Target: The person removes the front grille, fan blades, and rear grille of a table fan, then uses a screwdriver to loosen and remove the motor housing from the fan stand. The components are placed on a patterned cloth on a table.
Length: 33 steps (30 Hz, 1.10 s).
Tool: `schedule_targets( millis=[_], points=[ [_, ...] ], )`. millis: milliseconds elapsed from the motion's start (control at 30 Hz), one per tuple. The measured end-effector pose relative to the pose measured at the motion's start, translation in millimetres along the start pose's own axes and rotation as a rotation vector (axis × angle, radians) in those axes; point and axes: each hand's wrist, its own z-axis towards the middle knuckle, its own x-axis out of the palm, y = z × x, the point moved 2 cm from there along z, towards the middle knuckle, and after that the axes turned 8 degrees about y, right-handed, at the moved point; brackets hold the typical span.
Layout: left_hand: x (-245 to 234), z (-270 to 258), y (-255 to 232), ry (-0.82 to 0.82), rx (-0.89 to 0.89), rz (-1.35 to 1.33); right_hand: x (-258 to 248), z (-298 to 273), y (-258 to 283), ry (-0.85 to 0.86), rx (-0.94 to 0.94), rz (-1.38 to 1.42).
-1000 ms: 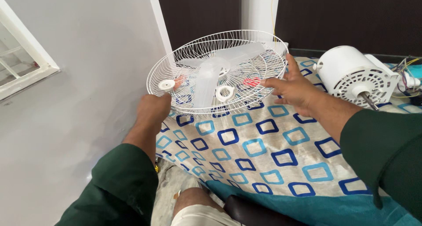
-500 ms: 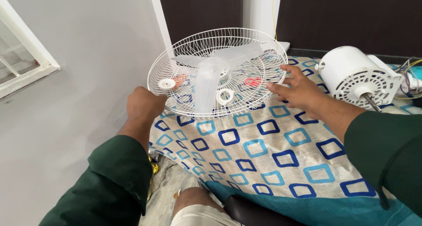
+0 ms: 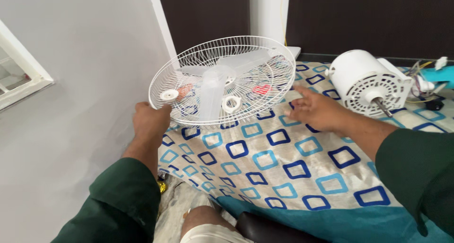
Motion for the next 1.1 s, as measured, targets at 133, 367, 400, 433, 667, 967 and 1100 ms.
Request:
schedule_targets(
  millis=[133, 367, 400, 433, 667, 967, 1100],
  points=[
    [6.4, -12.9, -14.8, -0.186, 0.048, 0.054, -2.0, -20.8, -5.2, 0.050, -0.108, -0.198],
    [36.5, -63.1, -67.9, -0.575, 0.771, 0.028, -19.9, -79.9, -15.8, -0.049, -0.063, -0.206],
    [44.4, -72.6, -75.7, -0.541, 0.869, -0.010, -22.8, -86.7, -19.1, -0.079, -0.030, -0.201],
    [53.3, -83.6, -83.5, -0.505, 0.966, -0.049, -25.5, -93.1, -23.0, -0.109, -0.021, -0.181],
    [134.7, -162.7, -134.7, 0.414, 1.041, -0.393, -63.8, -147.5, -97.5, -0.495, 0.013, -0.166],
    [228.4, -227.4, -173.8, 1.238, 0.164, -0.508, -124.8, -211.5, -230.5, -1.023, 0.562, -0.789],
    [253.8, -241.5, -190.0, 1.411, -0.099, -0.628, -128.1, -203.3, -256.2, -0.937, 0.708, -0.711]
  ],
)
